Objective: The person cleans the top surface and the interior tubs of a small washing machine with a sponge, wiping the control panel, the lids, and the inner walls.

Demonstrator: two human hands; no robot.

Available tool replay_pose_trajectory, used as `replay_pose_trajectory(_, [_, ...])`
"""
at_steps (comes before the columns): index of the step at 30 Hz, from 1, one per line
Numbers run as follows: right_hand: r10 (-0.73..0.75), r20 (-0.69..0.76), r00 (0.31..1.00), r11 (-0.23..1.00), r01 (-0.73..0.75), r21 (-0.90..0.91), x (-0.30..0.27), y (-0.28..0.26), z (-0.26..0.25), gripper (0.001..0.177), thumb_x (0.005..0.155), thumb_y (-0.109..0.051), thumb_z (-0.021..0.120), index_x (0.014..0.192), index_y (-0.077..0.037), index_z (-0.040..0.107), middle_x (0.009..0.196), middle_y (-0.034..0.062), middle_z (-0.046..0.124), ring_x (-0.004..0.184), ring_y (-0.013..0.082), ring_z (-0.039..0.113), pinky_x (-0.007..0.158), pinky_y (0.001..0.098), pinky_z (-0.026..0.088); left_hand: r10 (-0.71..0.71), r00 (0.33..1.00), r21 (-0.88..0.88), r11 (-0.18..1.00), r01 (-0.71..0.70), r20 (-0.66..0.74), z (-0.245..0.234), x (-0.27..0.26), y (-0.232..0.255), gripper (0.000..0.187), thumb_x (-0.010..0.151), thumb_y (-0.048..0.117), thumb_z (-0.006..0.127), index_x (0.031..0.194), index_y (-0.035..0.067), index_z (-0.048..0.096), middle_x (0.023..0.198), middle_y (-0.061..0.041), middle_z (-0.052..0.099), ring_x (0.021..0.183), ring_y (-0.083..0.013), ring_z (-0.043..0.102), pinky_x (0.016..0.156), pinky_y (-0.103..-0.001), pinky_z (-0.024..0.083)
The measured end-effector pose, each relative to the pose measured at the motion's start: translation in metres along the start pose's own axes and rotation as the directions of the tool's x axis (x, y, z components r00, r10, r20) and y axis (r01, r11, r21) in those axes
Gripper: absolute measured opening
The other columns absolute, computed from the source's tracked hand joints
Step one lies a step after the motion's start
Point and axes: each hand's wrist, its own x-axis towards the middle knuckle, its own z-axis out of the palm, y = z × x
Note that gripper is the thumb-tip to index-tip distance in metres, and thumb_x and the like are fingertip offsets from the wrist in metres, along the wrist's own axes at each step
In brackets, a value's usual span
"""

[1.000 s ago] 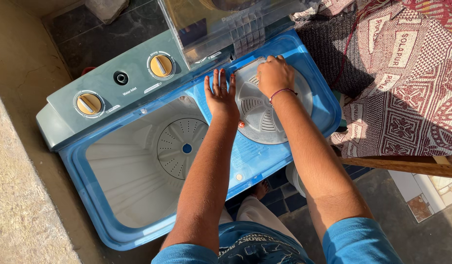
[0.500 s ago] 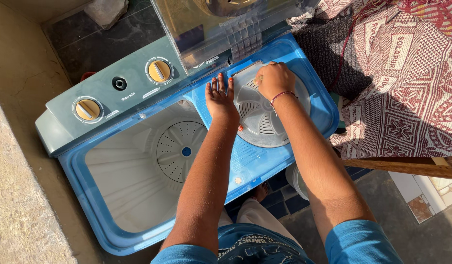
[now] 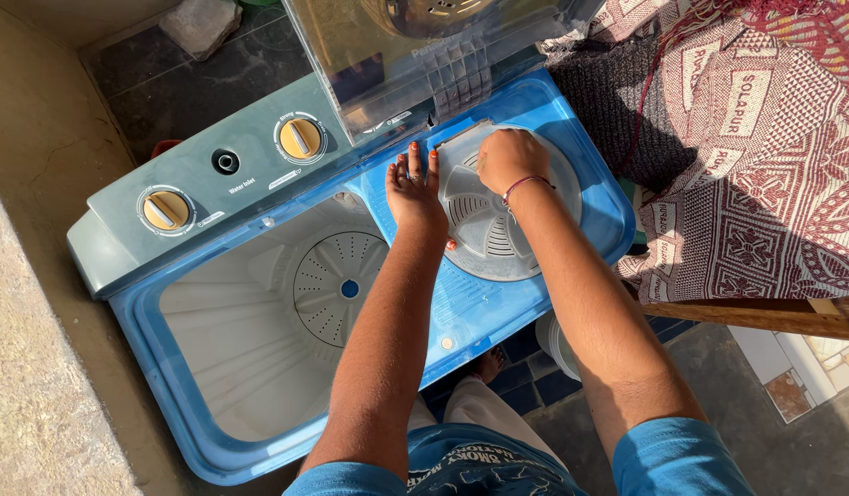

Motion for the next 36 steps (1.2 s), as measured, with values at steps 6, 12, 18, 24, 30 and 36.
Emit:
replay_pose_trajectory(6, [-0.088,-0.415,0.905,0.962,-0.032,-0.273,0.0,0.004,0.014,0.005,0.09,-0.017,0.075,0.091,-0.017,0.08,0.11,0.0059,0.071,0.111,0.0284,0.063,0.088,0.0468,0.053,0.001,1.0,-0.026,1.0,-0.001,-0.01,-0.003,-0.006,-0.004,0.142,0.077,0.069,0.078,0.162,0.018,-0.023,0.17,-0.018,-0.022,0.159,-0.0329,-0.005,0.127,-0.046,0.001])
replay_pose_trajectory(12, [-0.347,-0.491,0.799,0.921,0.389,-0.018,-0.002,-0.015,0.037,0.038,0.083,-0.027,0.079,0.117,-0.012,0.07,0.108,0.0097,0.065,0.107,0.0325,0.058,0.087,0.0492,0.049,0.026,0.998,-0.082,0.996,-0.022,0.049,-0.005,-0.008,-0.006,0.144,0.075,0.07,0.079,0.163,0.02,-0.024,0.171,-0.015,-0.023,0.161,-0.0307,-0.008,0.129,-0.044,0.003])
replay_pose_trajectory(18, [-0.545,-0.436,0.716,0.83,0.535,-0.159,0.014,-0.016,0.054,0.023,0.087,-0.023,0.074,0.109,-0.02,0.073,0.102,0.0,0.068,0.104,0.0267,0.058,0.095,0.0478,0.048,0.015,1.0,-0.058,0.998,-0.015,0.006,0.007,0.006,-0.003,0.12,0.091,0.06,0.068,0.163,0.021,-0.02,0.171,-0.015,-0.024,0.16,-0.0325,-0.009,0.128,-0.045,0.004])
replay_pose_trajectory(24, [-0.361,-0.579,0.731,0.932,0.311,-0.188,0.025,0.001,0.053,0.013,0.094,-0.019,0.07,0.103,-0.021,0.079,0.104,0.002,0.068,0.103,0.0286,0.058,0.089,0.0443,0.048,-0.008,0.993,-0.063,0.998,0.001,-0.118,0.008,0.004,-0.005,0.112,0.095,0.05,0.065,0.161,0.021,-0.022,0.168,-0.017,-0.025,0.156,-0.0335,-0.009,0.124,-0.048,0.006])
replay_pose_trajectory(30, [-0.021,-0.446,0.895,1.0,0.026,0.004,0.045,0.006,0.046,0.017,0.091,-0.025,0.073,0.099,-0.011,0.078,0.109,0.0114,0.069,0.108,0.0354,0.058,0.088,0.0431,0.051,0.067,0.996,-0.106,0.993,-0.06,0.058,0.003,-0.001,-0.008,0.137,0.08,0.066,0.076,0.163,0.02,-0.023,0.171,-0.015,-0.024,0.161,-0.0311,-0.01,0.13,-0.043,0.005])
replay_pose_trajectory(36, [-0.297,-0.4,0.867,0.942,0.333,0.024,0.026,-0.013,0.053,0.03,0.085,-0.018,0.074,0.115,-0.02,0.077,0.111,0.0047,0.07,0.106,0.0324,0.059,0.091,0.0447,0.051,-0.011,0.996,-0.055,0.998,0.006,-0.086,0.022,0.029,0.003,0.124,0.087,0.066,0.068,0.161,0.022,-0.021,0.168,-0.018,-0.023,0.158,-0.0346,-0.008,0.126,-0.047,0.006])
